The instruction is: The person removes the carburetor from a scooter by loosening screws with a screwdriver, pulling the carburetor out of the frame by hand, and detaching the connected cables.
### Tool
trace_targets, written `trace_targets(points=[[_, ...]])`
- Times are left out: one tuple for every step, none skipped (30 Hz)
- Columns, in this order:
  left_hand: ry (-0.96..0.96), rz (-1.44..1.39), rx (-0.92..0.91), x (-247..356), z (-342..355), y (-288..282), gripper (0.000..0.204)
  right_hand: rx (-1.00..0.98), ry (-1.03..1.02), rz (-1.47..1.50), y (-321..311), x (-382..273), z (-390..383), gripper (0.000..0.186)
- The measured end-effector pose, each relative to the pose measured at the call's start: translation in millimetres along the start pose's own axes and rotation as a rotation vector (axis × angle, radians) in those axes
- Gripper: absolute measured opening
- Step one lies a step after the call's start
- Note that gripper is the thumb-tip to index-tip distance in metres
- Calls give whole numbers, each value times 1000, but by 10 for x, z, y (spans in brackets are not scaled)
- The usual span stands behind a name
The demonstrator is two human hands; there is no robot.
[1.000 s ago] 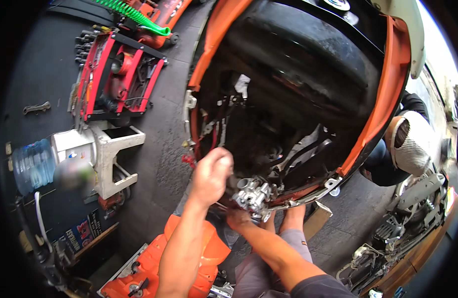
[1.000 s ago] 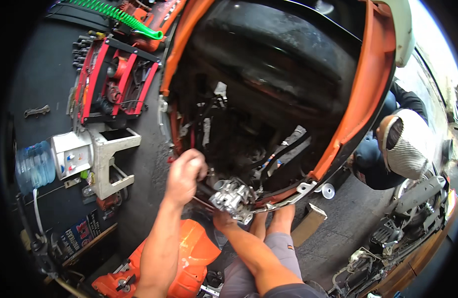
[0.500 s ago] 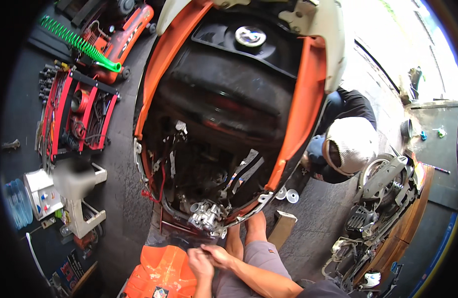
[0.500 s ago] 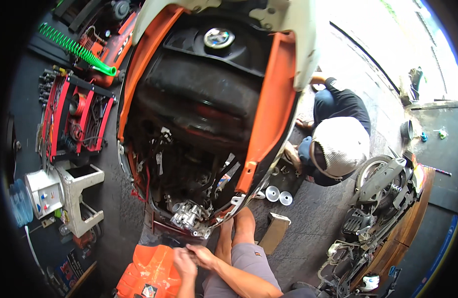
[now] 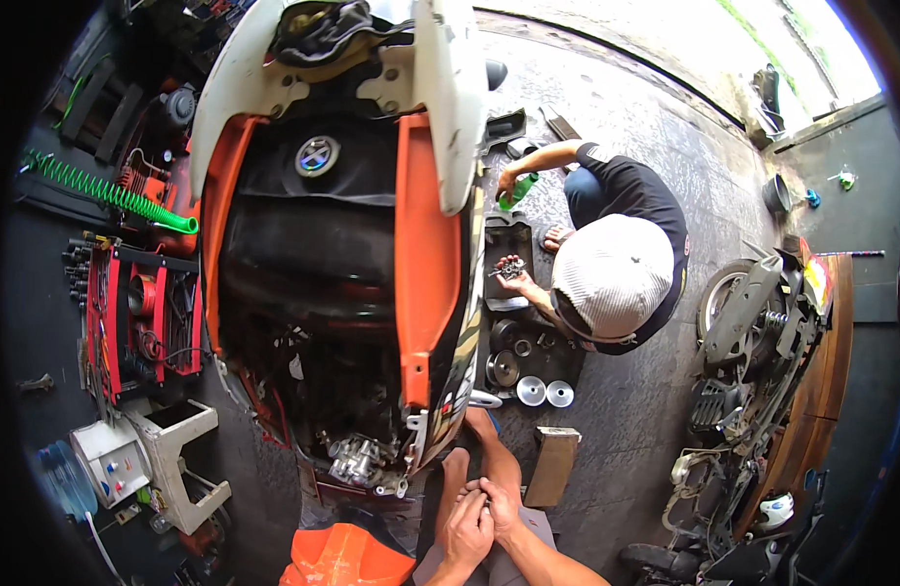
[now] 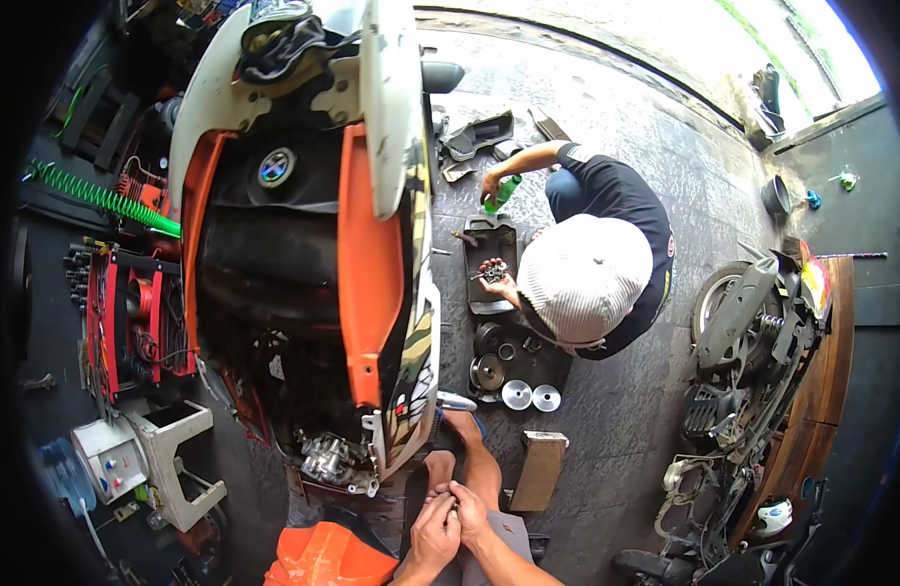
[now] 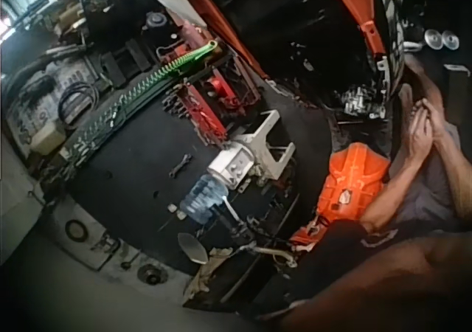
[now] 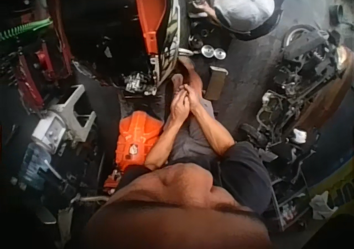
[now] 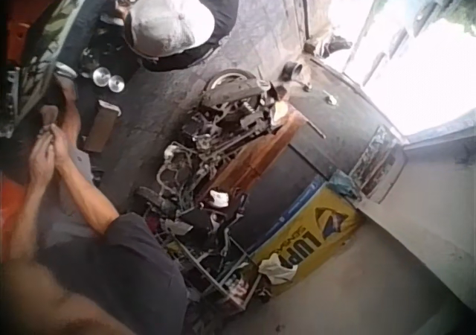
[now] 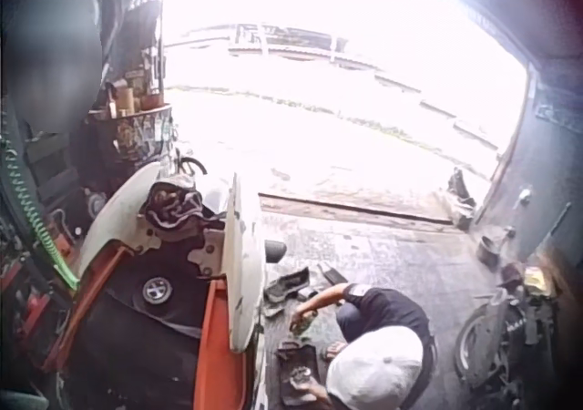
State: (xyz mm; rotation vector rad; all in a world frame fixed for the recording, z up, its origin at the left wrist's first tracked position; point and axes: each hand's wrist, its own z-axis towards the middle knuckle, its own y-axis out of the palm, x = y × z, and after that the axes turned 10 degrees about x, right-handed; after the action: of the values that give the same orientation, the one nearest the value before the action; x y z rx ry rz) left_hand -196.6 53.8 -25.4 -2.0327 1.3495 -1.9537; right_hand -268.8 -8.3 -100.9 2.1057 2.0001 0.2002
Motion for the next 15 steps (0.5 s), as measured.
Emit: trace_targets(points=[[-16, -14, -49, 27, 42, 40, 34, 34, -17, -55, -8, -105, 29, 32], [-18, -9, -60, 50, 52, 78, 34, 76, -31, -108, -16, -194, 8, 32], [-13, -8, -57, 56, 66, 124, 34, 38, -85, -133, 0, -285, 2, 32], [-8, -7, -53, 75, 78, 155, 35, 43, -78, -125, -36, -336, 37, 32], [5, -12, -56, 133, 131, 173, 33, 39, -98, -120, -82, -423, 115, 32], [6, -11, -64, 216, 175, 191, 33, 35, -117, -116, -140, -506, 167, 31], [-115, -49, -63, 312, 225, 145, 32, 34, -70, -103, -121, -612, 179, 28], [-234, -91, -61, 381, 249, 121, 31, 22, -45, -87, -145, -734, 216, 23], [-166, -37, -41, 290, 247, 105, 27, 16, -82, -148, -160, -837, 264, 22], [-130, -45, 72, 237, 252, 94, 16, 3, -118, -210, -143, -934, 318, 22], [-176, 51, 81, 202, 250, 22, 16, 69, -136, -312, -108, -1067, 362, 24], [-218, 138, 84, 173, 256, -48, 22, 129, -177, -362, -138, -1196, 435, 25], [-236, 162, 134, 134, 268, -103, 25, 178, -207, -396, -203, -1313, 556, 24], [-253, 191, 189, 87, 274, -172, 30, 221, -233, -430, -283, -1418, 715, 24], [-227, 290, 252, -7, 253, -257, 26, 261, -258, -510, -334, -1508, 868, 23]])
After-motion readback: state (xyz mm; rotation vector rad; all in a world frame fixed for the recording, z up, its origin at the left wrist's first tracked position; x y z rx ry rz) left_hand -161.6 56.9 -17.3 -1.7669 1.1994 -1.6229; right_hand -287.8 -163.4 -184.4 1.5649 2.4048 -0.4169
